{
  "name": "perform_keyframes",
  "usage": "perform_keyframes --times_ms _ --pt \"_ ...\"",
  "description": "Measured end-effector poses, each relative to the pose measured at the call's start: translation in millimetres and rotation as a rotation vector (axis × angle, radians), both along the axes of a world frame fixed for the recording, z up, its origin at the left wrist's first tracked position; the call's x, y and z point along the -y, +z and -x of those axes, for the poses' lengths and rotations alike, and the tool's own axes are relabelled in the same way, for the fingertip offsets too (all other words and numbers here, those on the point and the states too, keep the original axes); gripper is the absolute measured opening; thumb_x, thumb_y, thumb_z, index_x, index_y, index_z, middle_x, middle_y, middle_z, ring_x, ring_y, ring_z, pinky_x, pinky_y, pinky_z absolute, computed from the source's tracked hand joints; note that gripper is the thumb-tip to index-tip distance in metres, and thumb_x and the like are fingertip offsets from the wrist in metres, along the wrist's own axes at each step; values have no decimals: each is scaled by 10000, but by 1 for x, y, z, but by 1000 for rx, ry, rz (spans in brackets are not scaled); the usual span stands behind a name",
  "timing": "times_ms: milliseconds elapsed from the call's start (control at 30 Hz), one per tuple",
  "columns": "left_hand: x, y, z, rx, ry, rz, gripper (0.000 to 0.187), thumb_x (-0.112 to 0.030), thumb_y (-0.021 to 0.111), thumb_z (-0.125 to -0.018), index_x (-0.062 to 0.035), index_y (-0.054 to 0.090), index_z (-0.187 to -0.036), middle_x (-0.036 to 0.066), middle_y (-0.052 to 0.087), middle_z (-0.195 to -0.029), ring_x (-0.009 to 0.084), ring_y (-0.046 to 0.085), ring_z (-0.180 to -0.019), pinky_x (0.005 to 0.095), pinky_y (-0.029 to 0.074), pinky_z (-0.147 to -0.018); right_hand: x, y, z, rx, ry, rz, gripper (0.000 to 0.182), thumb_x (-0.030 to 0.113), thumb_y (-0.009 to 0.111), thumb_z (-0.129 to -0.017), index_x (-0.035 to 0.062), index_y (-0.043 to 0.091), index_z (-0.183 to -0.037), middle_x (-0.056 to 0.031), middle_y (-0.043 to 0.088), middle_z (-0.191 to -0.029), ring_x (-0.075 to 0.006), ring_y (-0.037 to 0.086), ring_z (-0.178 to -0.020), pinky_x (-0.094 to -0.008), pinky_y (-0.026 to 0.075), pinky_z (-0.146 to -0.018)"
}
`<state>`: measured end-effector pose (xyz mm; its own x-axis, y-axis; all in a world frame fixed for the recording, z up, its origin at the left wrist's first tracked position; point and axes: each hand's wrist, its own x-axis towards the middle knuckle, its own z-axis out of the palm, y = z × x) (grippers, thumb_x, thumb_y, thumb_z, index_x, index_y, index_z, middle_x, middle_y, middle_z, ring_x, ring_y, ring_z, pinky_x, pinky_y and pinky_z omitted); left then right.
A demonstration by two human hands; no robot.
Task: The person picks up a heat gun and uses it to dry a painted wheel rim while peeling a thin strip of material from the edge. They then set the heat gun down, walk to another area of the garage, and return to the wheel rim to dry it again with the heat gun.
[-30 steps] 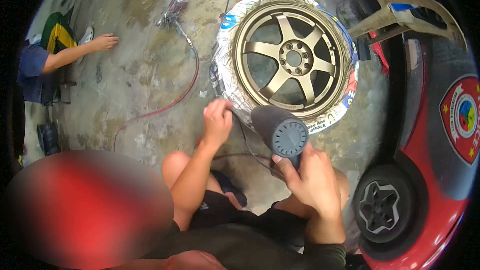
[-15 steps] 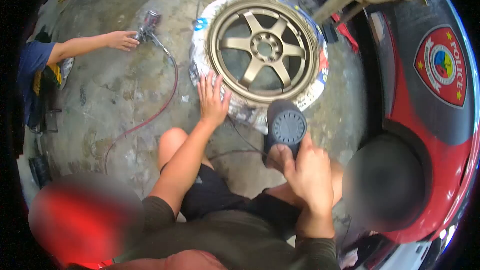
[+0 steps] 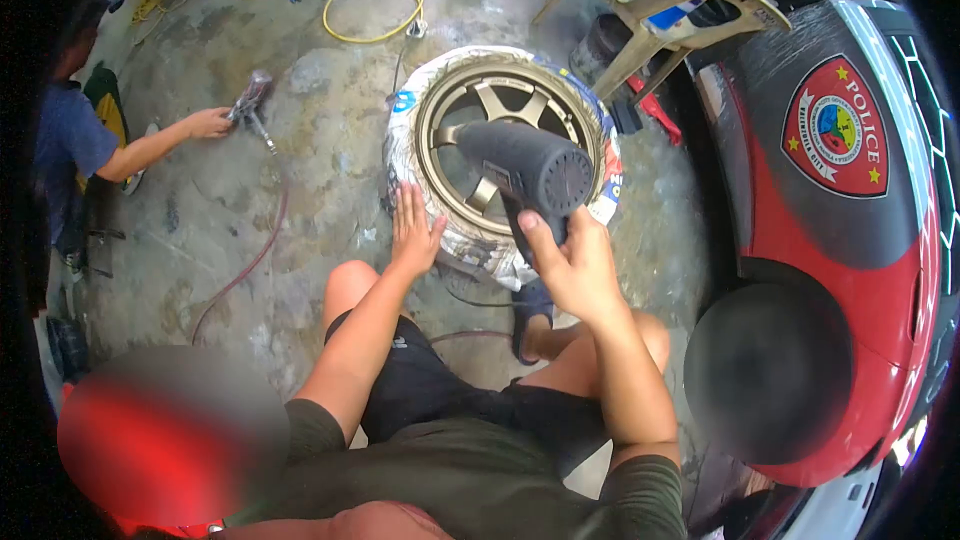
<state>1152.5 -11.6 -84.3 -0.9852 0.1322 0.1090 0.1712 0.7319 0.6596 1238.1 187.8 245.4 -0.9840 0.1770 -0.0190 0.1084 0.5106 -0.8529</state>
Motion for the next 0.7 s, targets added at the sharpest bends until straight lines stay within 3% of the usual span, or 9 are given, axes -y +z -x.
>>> perform_keyframes --times_ms 67,133,200,267,333,400,500,567,700 --pt "10 2 -2 42 -66 32 948 -567 479 -1092 -45 10 -1730 208 -28 -1809 398 27 -1672 606 169 -1306 2 -1 15 -123 -20 -13 335 294 702 -1052 -34 665 -1110 -24 649 -699 -102 577 -565 -303 453 -523" --pt "11 9 -12 -11 -65 15 835 -592 548 -1051 -114 278 -1679 215 92 -1795 413 105 -1658 628 193 -1291 1 3 22 -91 -69 16 309 290 673 -1080 -16 637 -1059 -38 673 -803 -106 624 -595 -273 462 -512" --pt "3 32 -34 -24 -113 77 712 -593 588 -1028 -133 525 -1568 226 199 -1772 429 171 -1640 633 218 -1279 -3 2 20 -86 -52 156 340 309 654 -1096 -22 627 -1023 -51 663 -782 -123 614 -574 -286 467 -529" --pt "2 61 -53 -241 -476 -106 437 -519 642 -1029 -129 730 -1203 218 490 -1594 439 371 -1537 623 280 -1240 -8 -3 17 -72 -28 294 350 321 640 -1104 -17 624 -1014 -58 662 -778 -130 606 -564 -292 467 -538" --pt "-3 71 -58 -17 -884 -320 434 -518 706 -983 -86 724 -1022 197 698 -1288 421 579 -1337 570 420 -1131 -5 8 19 -71 -21 303 367 334 628 -1109 -22 623 -1021 -70 664 -788 -138 604 -573 -300 468 -548" --pt "5 92 -71 399 -850 -121 402 -470 760 -942 -73 714 -989 177 738 -1028 398 684 -1113 497 518 -988 -6 13 24 -114 -14 335 374 341 631 -1108 -24 622 -1031 -76 668 -797 -141 606 -578 -300 468 -547" --pt "33 96 -59 450 -697 94 274 -335 770 -933 -68 724 -971 204 737 -981 407 701 -1025 460 554 -912 -19 33 31 -162 -61 405 383 361 646 -1100 -19 607 -1072 -88 677 -827 -150 615 -572 -304 491 -543" --pt "68 40 -48 224 -538 -100 155 -210 728 -941 -62 738 -985 196 742 -1024 403 697 -1054 467 552 -936 -34 46 35 -177 -82 379 425 402 630 -1104 -19 589 -1059 -104 680 -838 -154 624 -571 -305 496 -533" --pt "121 35 -25 134 -44 44 164 -179 668 -980 -45 738 -1041 231 681 -1203 441 652 -1122 500 531 -968 -45 53 45 -262 -107 433 416 382 656 -1086 -31 604 -1103 -100 684 -856 -146 621 -572 -299 493 -541"
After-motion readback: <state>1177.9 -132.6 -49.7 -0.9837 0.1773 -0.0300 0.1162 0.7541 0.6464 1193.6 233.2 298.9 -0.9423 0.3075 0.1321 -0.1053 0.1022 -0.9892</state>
